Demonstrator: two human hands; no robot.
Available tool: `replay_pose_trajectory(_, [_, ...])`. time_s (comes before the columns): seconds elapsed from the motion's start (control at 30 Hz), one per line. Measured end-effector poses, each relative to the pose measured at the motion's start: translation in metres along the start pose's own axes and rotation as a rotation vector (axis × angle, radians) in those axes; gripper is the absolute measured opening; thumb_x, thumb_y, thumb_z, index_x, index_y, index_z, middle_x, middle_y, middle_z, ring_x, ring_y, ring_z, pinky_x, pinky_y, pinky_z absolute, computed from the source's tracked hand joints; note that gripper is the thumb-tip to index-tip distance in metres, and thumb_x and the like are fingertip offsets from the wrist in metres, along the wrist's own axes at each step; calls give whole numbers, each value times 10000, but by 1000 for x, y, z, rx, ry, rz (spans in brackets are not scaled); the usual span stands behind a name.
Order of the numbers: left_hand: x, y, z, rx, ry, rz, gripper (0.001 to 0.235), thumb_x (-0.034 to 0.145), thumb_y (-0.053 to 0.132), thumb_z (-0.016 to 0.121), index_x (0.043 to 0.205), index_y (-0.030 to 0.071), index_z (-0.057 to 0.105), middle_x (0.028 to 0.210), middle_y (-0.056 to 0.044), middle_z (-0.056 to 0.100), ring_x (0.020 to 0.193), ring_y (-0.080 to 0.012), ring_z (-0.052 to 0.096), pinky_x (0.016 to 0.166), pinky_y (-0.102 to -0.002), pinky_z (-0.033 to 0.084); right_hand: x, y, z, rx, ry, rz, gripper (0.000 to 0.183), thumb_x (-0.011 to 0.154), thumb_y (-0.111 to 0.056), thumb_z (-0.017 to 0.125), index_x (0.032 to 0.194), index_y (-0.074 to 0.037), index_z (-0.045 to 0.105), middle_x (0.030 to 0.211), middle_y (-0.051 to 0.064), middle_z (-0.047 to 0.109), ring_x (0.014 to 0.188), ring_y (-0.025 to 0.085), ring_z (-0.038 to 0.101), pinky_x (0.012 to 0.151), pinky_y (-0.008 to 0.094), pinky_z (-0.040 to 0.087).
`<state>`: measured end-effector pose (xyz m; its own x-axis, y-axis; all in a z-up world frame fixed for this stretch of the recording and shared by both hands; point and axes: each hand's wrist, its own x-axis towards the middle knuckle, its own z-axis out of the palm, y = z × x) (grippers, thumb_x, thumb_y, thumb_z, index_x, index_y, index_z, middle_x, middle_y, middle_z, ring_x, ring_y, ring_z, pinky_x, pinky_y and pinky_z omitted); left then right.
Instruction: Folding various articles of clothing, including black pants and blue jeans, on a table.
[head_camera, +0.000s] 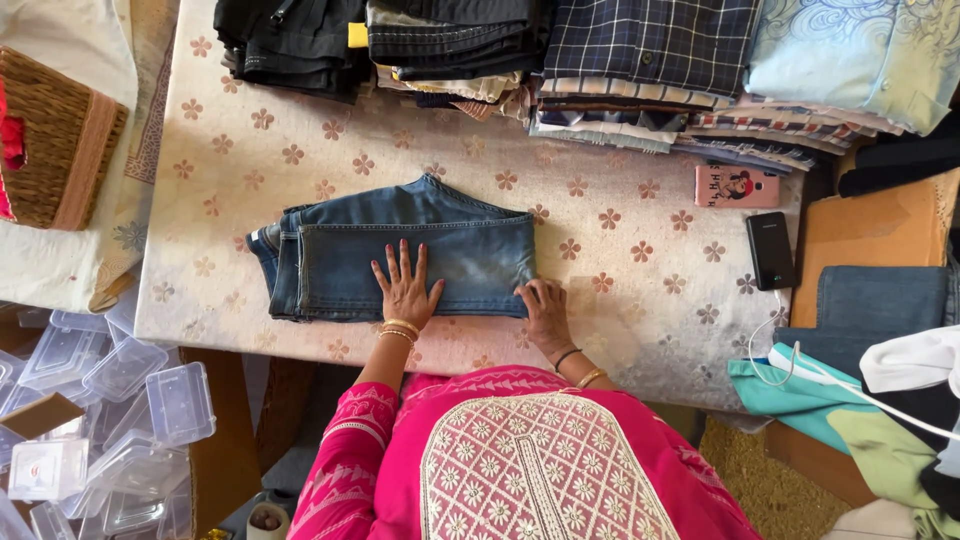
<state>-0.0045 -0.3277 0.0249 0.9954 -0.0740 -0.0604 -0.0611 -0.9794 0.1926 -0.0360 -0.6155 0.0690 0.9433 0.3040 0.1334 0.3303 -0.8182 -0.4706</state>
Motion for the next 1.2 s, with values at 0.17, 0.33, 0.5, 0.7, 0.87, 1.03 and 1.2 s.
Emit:
replay_pose_trajectory(0.17, [0,0,1,3,3,0,804,980,577,473,1627,152,256,1689,-208,154,1557,-454,67,1199,-698,-4,5,16,-2,95,-88,-12,564,667,-33,772,1189,-150,591,1181,95,495,1184,327,484,1087,486,376])
replay_pose_trajectory(0.33, [1,-1,1,3,1,-2,803,981,581,462,1628,153,253,1685,-211,155,1553,-455,66,1198,-697,-5,6,23,-8,166,-174,-31,518,685,-76,727,1184,-134,601,1200,79,514,1206,320,486,1129,472,367])
replay_pose_trajectory(0.5, [1,0,0,15,-2,-6,805,973,585,457,1622,155,252,1685,-205,157,1553,-448,67,1195,-696,-7,-3,56,46,744,27,363,279,1027,-308,573,1264,-175,634,1212,84,493,1001,176,607,883,317,603])
replay_pose_trajectory(0.7, [1,0,0,7,3,-6,803,979,581,459,1627,154,254,1688,-204,159,1559,-448,69,1203,-689,-3,41,50,50,740,55,505,567,917,-305,721,1361,-57,470,1083,90,696,894,159,689,773,318,574])
replay_pose_trajectory(0.87, [2,0,1,10,9,-6,803,973,575,463,1623,150,257,1682,-209,162,1549,-451,71,1194,-692,-3,49,47,60,583,-34,549,361,1016,-289,704,1256,-45,588,1000,134,742,876,212,675,779,351,532])
replay_pose_trajectory(1.03, [1,7,-4,1,1,-12,810,966,561,480,1617,133,259,1680,-212,164,1550,-456,71,1191,-698,-10,47,38,48,532,88,430,334,1031,-247,637,1281,-50,535,1052,149,729,924,276,708,774,382,530])
replay_pose_trajectory(1.2, [2,34,-4,-110,-6,61,779,995,511,497,1589,59,277,1693,-185,174,1564,-414,54,1205,-680,-34,49,25,-23,665,-57,408,336,1042,-385,486,1247,-129,556,904,29,665,797,103,749,525,255,507])
